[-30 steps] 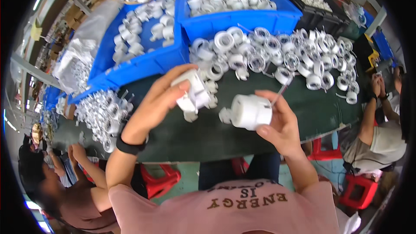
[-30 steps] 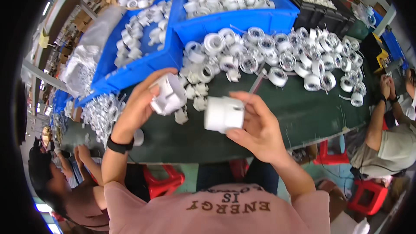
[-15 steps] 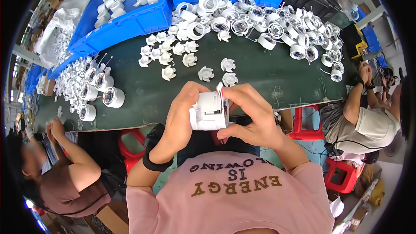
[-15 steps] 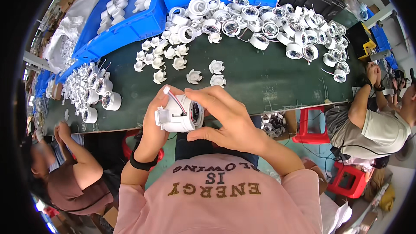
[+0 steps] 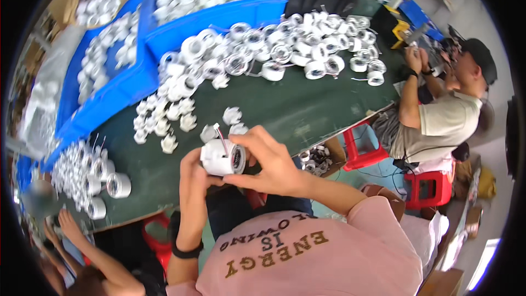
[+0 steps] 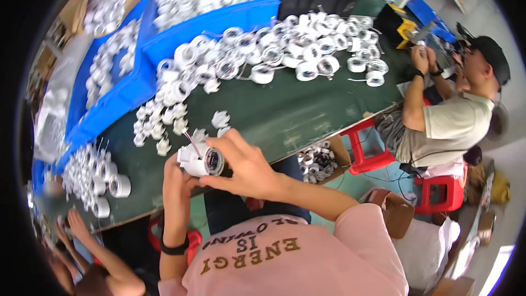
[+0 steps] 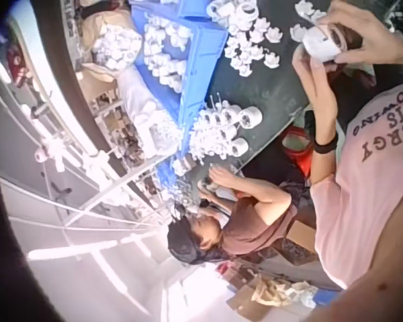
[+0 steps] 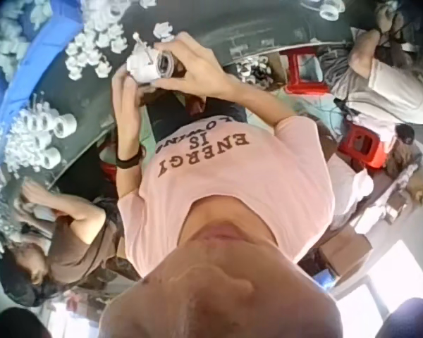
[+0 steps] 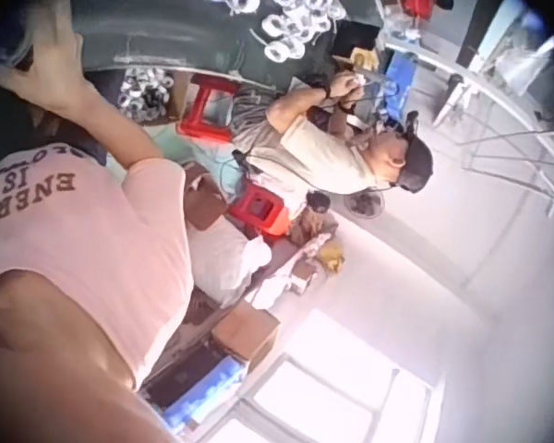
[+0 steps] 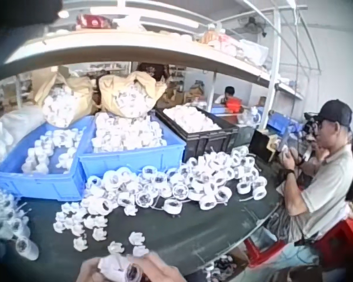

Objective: Assembling and sorting small white plastic components on a factory production line.

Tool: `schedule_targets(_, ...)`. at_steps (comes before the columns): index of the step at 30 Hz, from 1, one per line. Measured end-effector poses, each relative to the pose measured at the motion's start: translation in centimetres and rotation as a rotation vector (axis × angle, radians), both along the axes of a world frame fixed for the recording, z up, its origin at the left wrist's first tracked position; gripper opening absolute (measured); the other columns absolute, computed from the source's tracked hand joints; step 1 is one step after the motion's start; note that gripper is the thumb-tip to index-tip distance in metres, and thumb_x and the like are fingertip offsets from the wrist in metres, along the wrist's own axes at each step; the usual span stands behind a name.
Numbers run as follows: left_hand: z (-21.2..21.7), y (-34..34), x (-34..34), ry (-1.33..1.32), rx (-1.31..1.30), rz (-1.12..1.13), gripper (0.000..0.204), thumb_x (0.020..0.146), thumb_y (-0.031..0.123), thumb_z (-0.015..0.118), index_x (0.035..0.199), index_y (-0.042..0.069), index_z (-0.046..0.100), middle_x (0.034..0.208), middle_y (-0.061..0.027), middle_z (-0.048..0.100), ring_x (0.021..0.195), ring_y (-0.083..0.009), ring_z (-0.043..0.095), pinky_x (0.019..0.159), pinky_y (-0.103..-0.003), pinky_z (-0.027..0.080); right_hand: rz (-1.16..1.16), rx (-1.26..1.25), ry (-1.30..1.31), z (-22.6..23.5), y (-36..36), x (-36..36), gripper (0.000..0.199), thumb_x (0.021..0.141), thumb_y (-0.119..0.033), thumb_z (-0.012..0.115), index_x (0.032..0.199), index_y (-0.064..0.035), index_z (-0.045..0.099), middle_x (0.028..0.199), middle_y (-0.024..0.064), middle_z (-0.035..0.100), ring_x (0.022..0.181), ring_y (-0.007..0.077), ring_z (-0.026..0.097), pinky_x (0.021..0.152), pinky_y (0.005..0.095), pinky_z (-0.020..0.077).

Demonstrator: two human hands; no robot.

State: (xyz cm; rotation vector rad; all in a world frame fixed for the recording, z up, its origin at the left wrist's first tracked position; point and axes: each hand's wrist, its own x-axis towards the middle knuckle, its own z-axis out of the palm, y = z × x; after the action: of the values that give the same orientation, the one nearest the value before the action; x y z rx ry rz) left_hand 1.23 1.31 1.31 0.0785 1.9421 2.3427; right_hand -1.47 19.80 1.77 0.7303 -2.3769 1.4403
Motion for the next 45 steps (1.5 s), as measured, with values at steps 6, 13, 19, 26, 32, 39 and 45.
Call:
schedule_targets(6, -1.3, 0.3, -0.6, -0.078, -0.087, 0.124, 0.044, 0.083, 0.005, 0.065, 0.123, -0.002, 0.046, 0.103, -0.0048, 0.056, 0.091, -0.0100, 0.054, 0.080, -0.024, 0.046, 0.166, 0.236, 0.025, 0.7, 0.5, -0.3, 0.066, 0.069, -0.021, 0.077, 0.126, -0.0052, 0.047, 0.108, 0.0164, 0.050, 0.088, 0.0327, 0.058, 0.072, 0.0390, 0.0518)
schedule_targets(13, -1.5, -12.7, 0.7, -0.275, -0.441, 0.430, 0.037, 0.084, 0.033, 0.064, 0.105, 0.003, 0.053, 0.080, -0.0018, 0.060, 0.053, -0.0075, 0.056, 0.041, -0.018, 0.025, -0.691, 0.837, 0.146, -1.8, 14.8, -10.4, 0.054, 0.081, -0.035, 0.068, 0.114, 0.0033, 0.047, 0.090, 0.0249, 0.059, 0.072, 0.0405, 0.062, 0.058, 0.0445, 0.0510)
schedule_targets(19, -3.0, -16.9, -2.8, -0.312, -0.633, 0.491, 0.046, 0.085, 0.045, 0.063, 0.097, 0.001, 0.060, 0.065, 0.0020, 0.056, 0.046, -0.0062, 0.048, 0.041, -0.018, 0.026, -0.834, 0.746, 0.241, -7.3, 18.8, -15.1, 0.052, 0.080, -0.031, 0.066, 0.112, 0.0034, 0.042, 0.087, 0.0245, 0.058, 0.073, 0.0419, 0.061, 0.063, 0.0483, 0.0508)
schedule_targets(26, -5.6, -20.3, -1.5, 0.290, -1.437, 0.988, 0.042, 0.085, 0.038, 0.066, 0.094, -0.003, 0.059, 0.082, -0.0039, 0.054, 0.064, -0.0141, 0.047, 0.063, -0.030, 0.041, -0.290, 0.133, -0.238, -3.7, 10.7, -9.0, 0.047, 0.081, -0.011, 0.068, 0.120, 0.0001, 0.045, 0.090, 0.0045, 0.056, 0.073, 0.0081, 0.051, 0.067, 0.0232, 0.0452)
schedule_targets(32, -3.0, -7.2, -0.3, 0.353, -0.671, 0.593, 0.023, 0.084, 0.005, 0.064, 0.103, 0.000, 0.054, 0.088, -0.0025, 0.048, 0.058, -0.0061, 0.039, 0.051, -0.022, 0.032, 0.105, 0.253, -0.008, -4.3, 3.1, -10.4, 0.041, 0.089, -0.011, 0.050, 0.129, -0.0010, 0.049, 0.109, 0.0115, 0.055, 0.099, 0.0223, 0.051, 0.090, 0.0314, 0.0385)
schedule_targets(39, -4.6, -4.7, 2.4, 0.299, -0.545, 0.529, 0.025, 0.080, -0.003, 0.063, 0.103, -0.001, 0.053, 0.099, -0.0076, 0.051, 0.052, -0.0067, 0.039, 0.045, -0.022, 0.030, 0.134, 0.374, 0.106, -5.3, 1.2, -10.9, 0.041, 0.091, -0.014, 0.048, 0.130, -0.0016, 0.049, 0.115, 0.0166, 0.053, 0.102, 0.0295, 0.049, 0.093, 0.0355, 0.0378)
schedule_targets(45, -5.1, -5.1, 2.1, 0.295, -0.522, 0.496, 0.025, 0.080, -0.003, 0.062, 0.103, -0.001, 0.053, 0.102, -0.0089, 0.052, 0.053, -0.0072, 0.040, 0.045, -0.022, 0.031, 0.114, 0.551, 0.140, -5.4, 0.6, -11.2, 0.042, 0.090, -0.014, 0.049, 0.130, -0.0018, 0.047, 0.115, 0.0176, 0.051, 0.100, 0.0320, 0.048, 0.090, 0.0379, 0.0387)
